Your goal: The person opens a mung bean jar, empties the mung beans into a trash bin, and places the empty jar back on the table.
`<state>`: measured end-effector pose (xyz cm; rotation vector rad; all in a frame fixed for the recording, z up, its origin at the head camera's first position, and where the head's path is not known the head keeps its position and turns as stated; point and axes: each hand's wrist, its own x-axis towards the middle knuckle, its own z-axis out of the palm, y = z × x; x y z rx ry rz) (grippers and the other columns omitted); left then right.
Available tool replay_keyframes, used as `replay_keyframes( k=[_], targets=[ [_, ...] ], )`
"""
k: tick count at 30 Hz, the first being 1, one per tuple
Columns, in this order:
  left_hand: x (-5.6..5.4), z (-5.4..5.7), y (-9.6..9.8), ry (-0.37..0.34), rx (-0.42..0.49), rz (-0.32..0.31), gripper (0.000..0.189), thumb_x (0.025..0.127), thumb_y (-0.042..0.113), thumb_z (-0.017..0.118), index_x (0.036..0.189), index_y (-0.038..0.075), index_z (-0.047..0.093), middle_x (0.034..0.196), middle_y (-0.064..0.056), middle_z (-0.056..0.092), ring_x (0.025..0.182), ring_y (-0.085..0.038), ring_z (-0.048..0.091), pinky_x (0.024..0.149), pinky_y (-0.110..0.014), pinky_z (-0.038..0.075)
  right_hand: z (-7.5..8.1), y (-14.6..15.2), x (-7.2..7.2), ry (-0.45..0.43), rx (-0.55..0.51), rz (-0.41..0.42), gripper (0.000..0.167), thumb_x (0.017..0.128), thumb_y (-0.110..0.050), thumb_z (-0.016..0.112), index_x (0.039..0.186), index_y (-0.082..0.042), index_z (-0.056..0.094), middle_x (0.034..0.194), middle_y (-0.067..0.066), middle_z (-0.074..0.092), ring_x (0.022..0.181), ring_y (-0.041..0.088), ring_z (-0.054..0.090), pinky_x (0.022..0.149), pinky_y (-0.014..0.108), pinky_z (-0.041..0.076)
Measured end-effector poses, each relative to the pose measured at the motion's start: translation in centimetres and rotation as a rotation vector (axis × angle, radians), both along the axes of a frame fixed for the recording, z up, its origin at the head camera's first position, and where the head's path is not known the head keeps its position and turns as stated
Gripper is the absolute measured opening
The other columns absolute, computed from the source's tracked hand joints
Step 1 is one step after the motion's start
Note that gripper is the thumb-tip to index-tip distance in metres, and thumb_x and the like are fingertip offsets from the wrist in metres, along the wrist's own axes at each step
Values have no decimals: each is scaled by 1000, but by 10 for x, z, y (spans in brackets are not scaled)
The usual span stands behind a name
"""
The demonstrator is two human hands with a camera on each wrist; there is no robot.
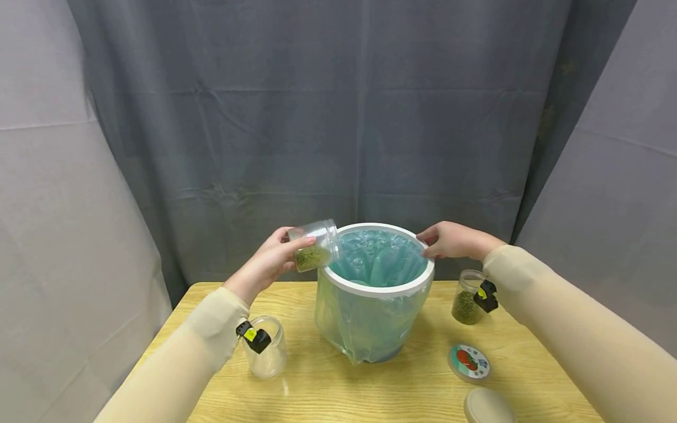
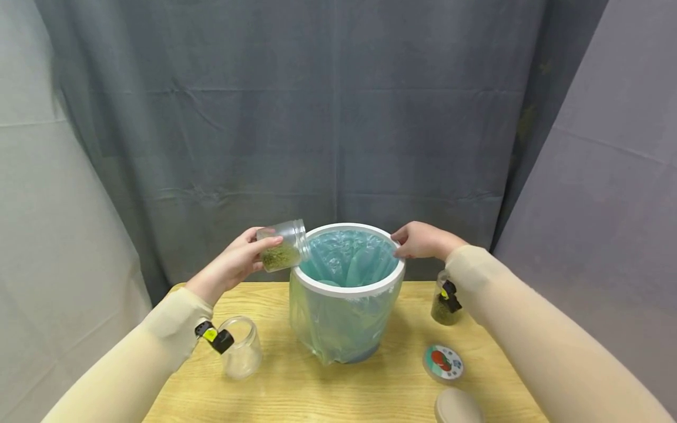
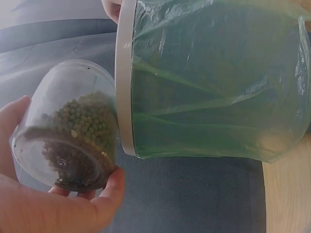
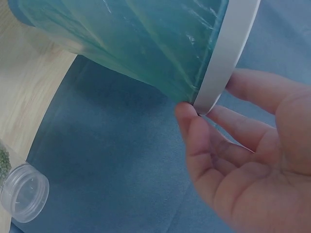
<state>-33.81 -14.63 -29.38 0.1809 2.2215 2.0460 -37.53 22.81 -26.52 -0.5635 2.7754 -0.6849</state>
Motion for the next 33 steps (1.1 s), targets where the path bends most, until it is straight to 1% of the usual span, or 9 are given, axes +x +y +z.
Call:
replay_keyframes(
  k=[7,14,21,27,33],
  targets=[
    [-1,2,1,7,-9,18,63,97,23,68,145,4,33,138,-12,45,112,-21,54,93,-36,50,0,0,1,-3,-4,-2,55,99,-13,66,145,11,49,137,30,62,113,34,69,96,46,58],
    [-3,4,4,15,-29,22,62,97,25,69,143,3,35,135,-11,46,111,-21,53,85,-30,49,0,0,2,1,-6,-4,55,99,-13,67,145,10,50,137,29,62,115,35,69,95,45,58],
    [-3,6,6,29,-75,26,62,97,28,69,145,4,37,140,-14,47,119,-25,52,90,-35,46,0,0,3,2,-5,-1,55,99,-13,66,145,10,50,138,30,61,115,36,68,95,46,58],
    [-4,5,6,32,-66,29,65,96,27,70,147,3,37,143,-15,47,121,-26,52,91,-35,46,-1,0,3,4,-11,-3,55,99,-13,66,146,10,49,138,30,60,115,36,68,95,46,58],
    [-2,7,7,51,-70,27,66,96,26,70,150,3,37,145,-17,48,125,-28,51,98,-40,45,0,-1,5,14,-12,-4,55,99,-13,67,146,9,50,139,31,60,116,37,68,94,46,58]
  ],
)
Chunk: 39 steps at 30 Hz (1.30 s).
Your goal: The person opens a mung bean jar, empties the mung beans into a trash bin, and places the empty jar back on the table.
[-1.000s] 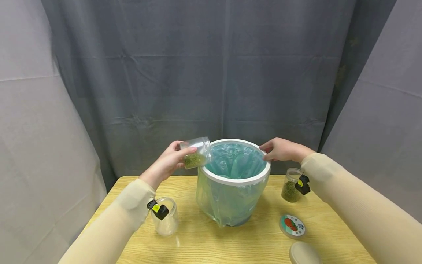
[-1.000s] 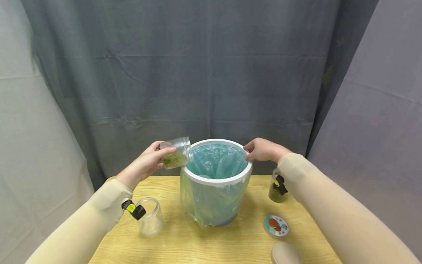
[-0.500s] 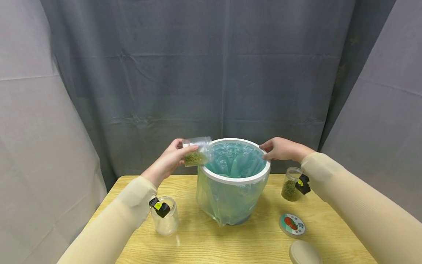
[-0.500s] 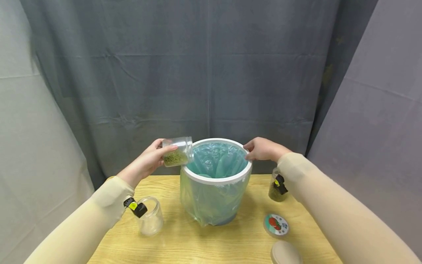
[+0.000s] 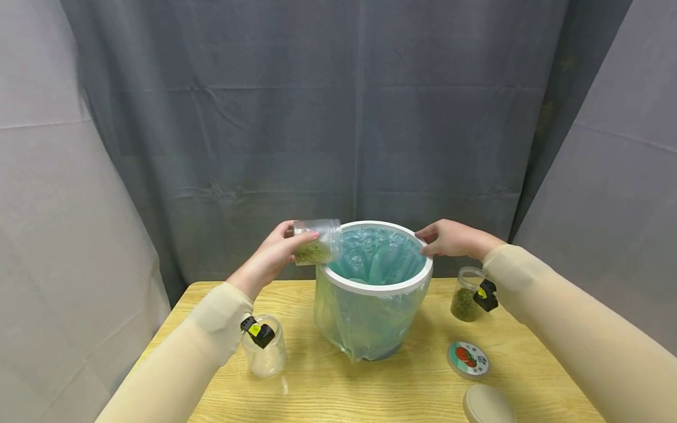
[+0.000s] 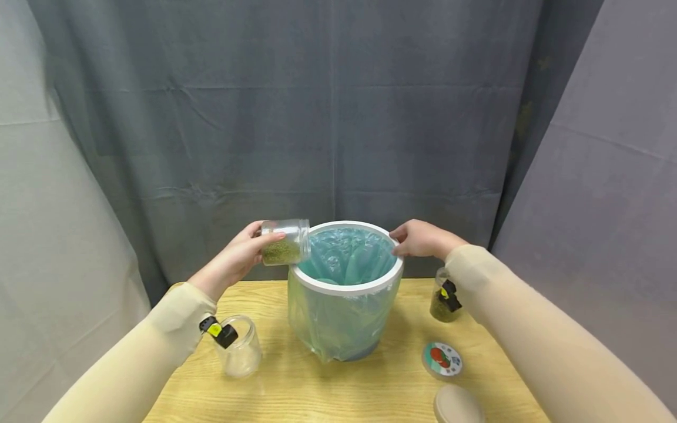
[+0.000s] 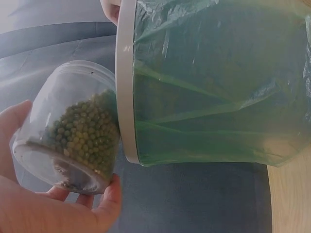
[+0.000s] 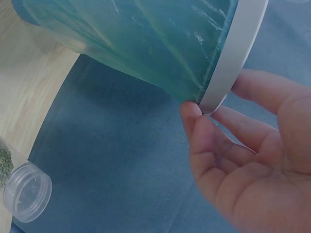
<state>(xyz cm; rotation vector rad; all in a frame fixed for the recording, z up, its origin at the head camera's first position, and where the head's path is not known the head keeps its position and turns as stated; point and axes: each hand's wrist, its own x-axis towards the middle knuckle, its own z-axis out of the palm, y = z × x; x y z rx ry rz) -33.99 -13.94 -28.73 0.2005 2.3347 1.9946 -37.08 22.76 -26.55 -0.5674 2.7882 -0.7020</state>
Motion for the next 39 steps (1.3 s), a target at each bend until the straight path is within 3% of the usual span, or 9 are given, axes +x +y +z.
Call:
replay_keyframes(
  k=[8,20,39],
  targets=[
    [1,1,1,4,-17,5,71,94,26,72,153,7,38,150,-17,48,134,-31,48,112,-53,38,-2,-1,1,22,-1,4,55,99,-15,68,145,9,51,138,30,61,112,34,69,93,46,58],
    [1,2,4,25,-46,-2,70,94,26,72,154,8,40,150,-18,49,135,-32,49,108,-50,40,-5,0,3,48,17,-20,55,99,-17,68,145,7,52,139,29,61,129,44,59,105,56,50],
    [1,4,3,24,-86,-23,76,94,30,73,158,10,36,153,-17,47,142,-34,45,117,-58,36,-6,-1,4,61,28,-54,54,97,-17,69,145,5,54,142,29,59,134,47,53,107,57,48]
  ],
)
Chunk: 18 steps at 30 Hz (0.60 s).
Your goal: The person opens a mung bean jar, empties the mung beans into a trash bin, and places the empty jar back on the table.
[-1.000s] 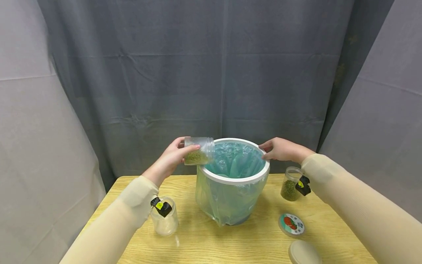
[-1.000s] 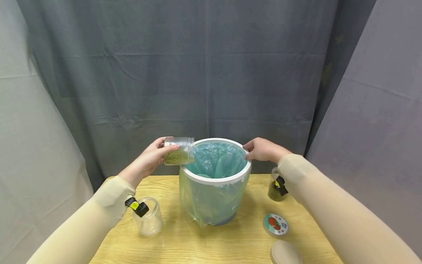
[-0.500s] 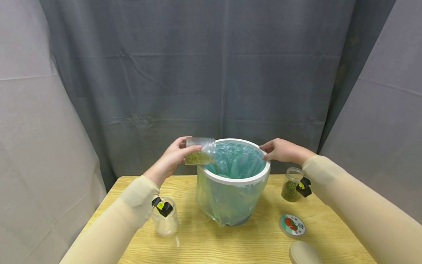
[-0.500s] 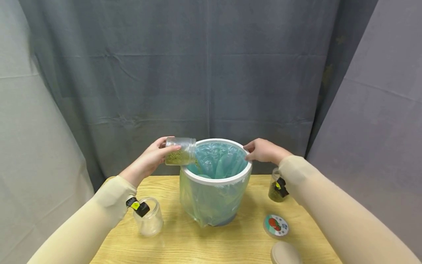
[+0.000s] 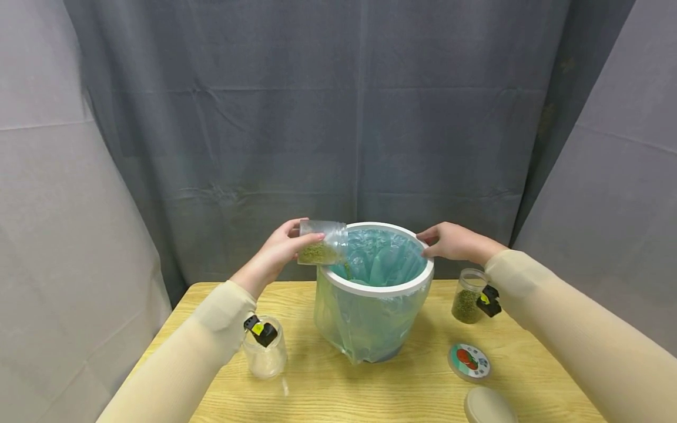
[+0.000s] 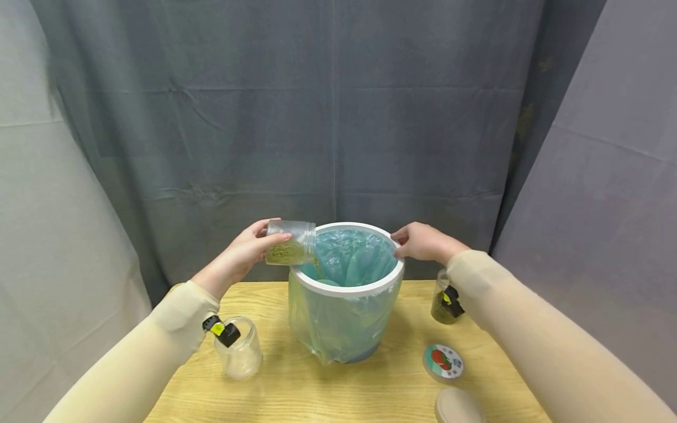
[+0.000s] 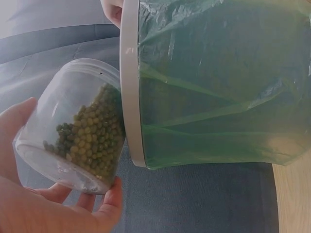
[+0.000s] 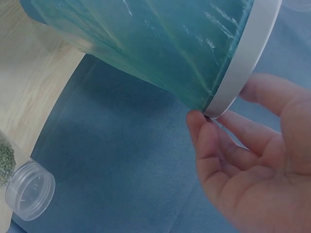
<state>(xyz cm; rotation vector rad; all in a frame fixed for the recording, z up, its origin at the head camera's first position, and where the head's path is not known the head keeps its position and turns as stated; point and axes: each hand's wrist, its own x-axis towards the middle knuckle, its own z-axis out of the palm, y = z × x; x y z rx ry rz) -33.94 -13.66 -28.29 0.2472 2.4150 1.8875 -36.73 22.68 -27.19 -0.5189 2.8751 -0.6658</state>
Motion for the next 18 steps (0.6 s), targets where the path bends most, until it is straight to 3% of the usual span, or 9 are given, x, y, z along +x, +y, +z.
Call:
replay_keyframes(
  k=[18],
  targets=[
    [0,1,-2,-2,-9,10,77,94,28,73,157,8,35,155,-18,46,143,-35,44,117,-58,36,1,-3,1,8,-1,5,54,97,-16,68,144,6,54,141,29,59,132,47,55,106,56,49]
  ],
)
